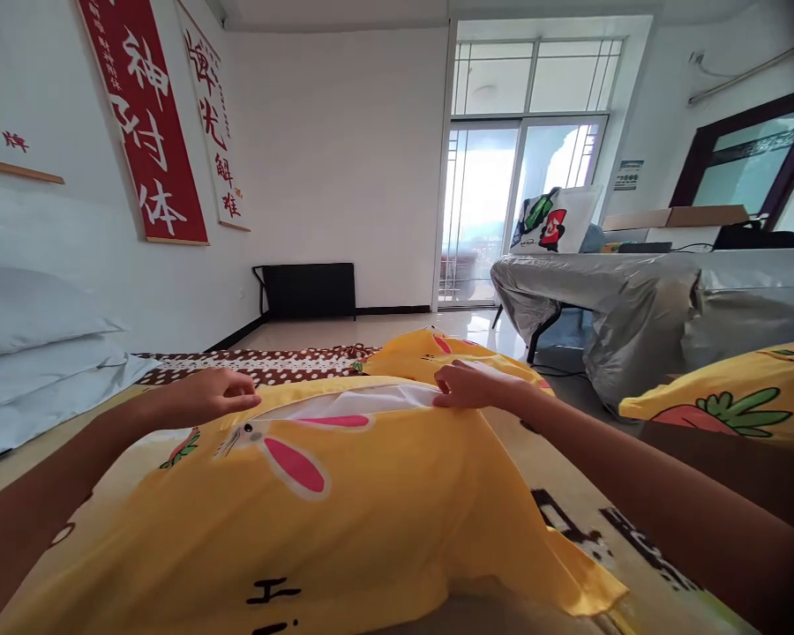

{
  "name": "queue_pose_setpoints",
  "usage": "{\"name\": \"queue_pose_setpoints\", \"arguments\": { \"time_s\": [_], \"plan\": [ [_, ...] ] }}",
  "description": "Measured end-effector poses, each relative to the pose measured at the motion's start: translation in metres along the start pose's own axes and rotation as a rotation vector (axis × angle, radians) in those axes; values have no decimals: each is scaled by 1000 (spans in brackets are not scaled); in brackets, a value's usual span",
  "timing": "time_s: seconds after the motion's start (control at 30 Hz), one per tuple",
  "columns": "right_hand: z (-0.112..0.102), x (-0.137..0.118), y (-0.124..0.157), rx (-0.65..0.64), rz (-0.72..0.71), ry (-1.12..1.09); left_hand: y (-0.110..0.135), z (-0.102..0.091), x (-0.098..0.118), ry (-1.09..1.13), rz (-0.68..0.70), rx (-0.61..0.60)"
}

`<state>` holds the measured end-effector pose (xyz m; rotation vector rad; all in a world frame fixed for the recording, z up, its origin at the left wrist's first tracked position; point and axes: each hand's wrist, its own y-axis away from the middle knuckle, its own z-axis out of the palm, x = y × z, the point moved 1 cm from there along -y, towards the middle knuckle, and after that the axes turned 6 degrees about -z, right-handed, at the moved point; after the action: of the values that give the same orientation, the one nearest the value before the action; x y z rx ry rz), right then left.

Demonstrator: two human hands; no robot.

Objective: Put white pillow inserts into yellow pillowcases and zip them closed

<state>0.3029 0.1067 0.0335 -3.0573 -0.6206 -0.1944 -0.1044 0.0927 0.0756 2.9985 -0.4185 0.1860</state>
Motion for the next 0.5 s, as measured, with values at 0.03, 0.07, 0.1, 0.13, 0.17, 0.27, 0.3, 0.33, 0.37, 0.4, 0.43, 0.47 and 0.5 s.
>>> {"name": "queue_pose_setpoints", "arguments": {
  "time_s": [0.03,0.07,0.1,0.13,0.17,0.27,0.3,0.33,0.37,0.4,0.43,0.47,0.5],
  "plan": [
    [0,0,-3,0,14,10,-4,0,-9,-47,-76,34],
    [2,0,-7,-12,35,20,-9,2,-18,-94,-164,58],
    [7,-2,-10,-39,67,27,-15,6,-28,-126,-246,77],
    [13,-4,-13,-76,108,30,-22,14,-36,-139,-310,83],
    [22,-8,-15,-115,155,30,-28,24,-44,-132,-354,76],
    [56,-25,-23,-189,304,19,-47,71,-55,-45,-398,11],
    [66,-32,-26,-192,347,15,-52,88,-55,-22,-417,4],
    [75,-38,-27,-187,384,10,-56,102,-55,-14,-443,12],
    [82,-43,-29,-179,414,6,-59,113,-53,-13,-459,31],
    [86,-46,-29,-168,437,2,-60,120,-52,-18,-466,58],
    [85,-46,-28,-154,452,0,-59,123,-50,-25,-464,90],
    [81,-44,-26,-133,459,-1,-57,120,-49,-31,-454,126],
    [73,-40,-24,-99,453,0,-52,113,-49,-34,-443,170]
  ]
}}
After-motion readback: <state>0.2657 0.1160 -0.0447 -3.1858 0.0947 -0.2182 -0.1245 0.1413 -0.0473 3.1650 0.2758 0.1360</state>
